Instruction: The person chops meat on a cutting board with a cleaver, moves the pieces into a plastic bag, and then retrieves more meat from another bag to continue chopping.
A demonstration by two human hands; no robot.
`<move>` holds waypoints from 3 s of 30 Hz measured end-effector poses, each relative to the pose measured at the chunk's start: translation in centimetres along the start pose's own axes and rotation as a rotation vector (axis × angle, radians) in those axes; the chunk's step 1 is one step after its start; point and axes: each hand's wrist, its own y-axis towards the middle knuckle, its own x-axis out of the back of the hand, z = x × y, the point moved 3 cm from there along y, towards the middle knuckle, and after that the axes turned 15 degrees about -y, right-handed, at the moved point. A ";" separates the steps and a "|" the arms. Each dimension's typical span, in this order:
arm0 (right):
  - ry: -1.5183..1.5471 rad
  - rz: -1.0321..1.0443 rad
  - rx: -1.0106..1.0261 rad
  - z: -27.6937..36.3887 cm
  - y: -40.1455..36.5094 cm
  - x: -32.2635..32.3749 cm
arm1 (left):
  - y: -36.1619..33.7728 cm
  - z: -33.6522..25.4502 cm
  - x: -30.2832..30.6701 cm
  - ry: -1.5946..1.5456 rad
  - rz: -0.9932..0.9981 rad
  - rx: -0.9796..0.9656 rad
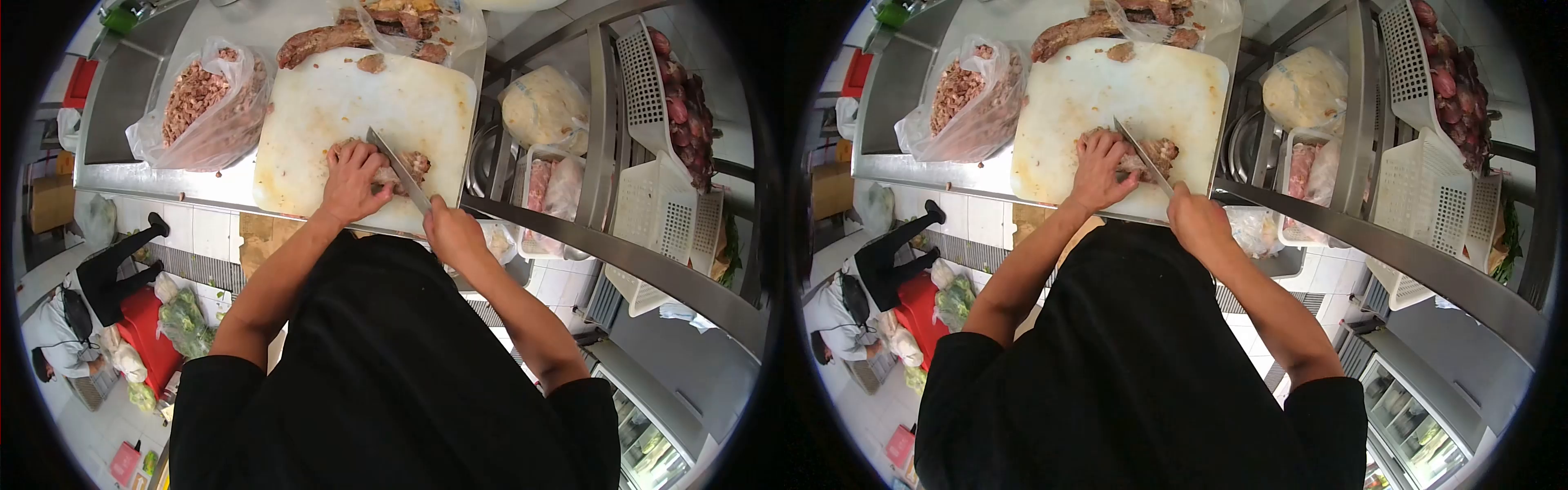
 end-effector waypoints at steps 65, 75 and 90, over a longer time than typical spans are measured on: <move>0.011 -0.004 0.028 2.3 1.8 4.2 | 0.0 0.1 0.1 -0.076 -0.085 -0.061; 0.005 -0.076 -0.047 3.7 4.4 0.4 | -0.1 0.4 0.0 -0.069 -0.113 -0.073; 0.082 -0.115 -0.046 0.7 -0.4 6.0 | -0.1 0.4 3.4 -0.098 -0.156 -0.077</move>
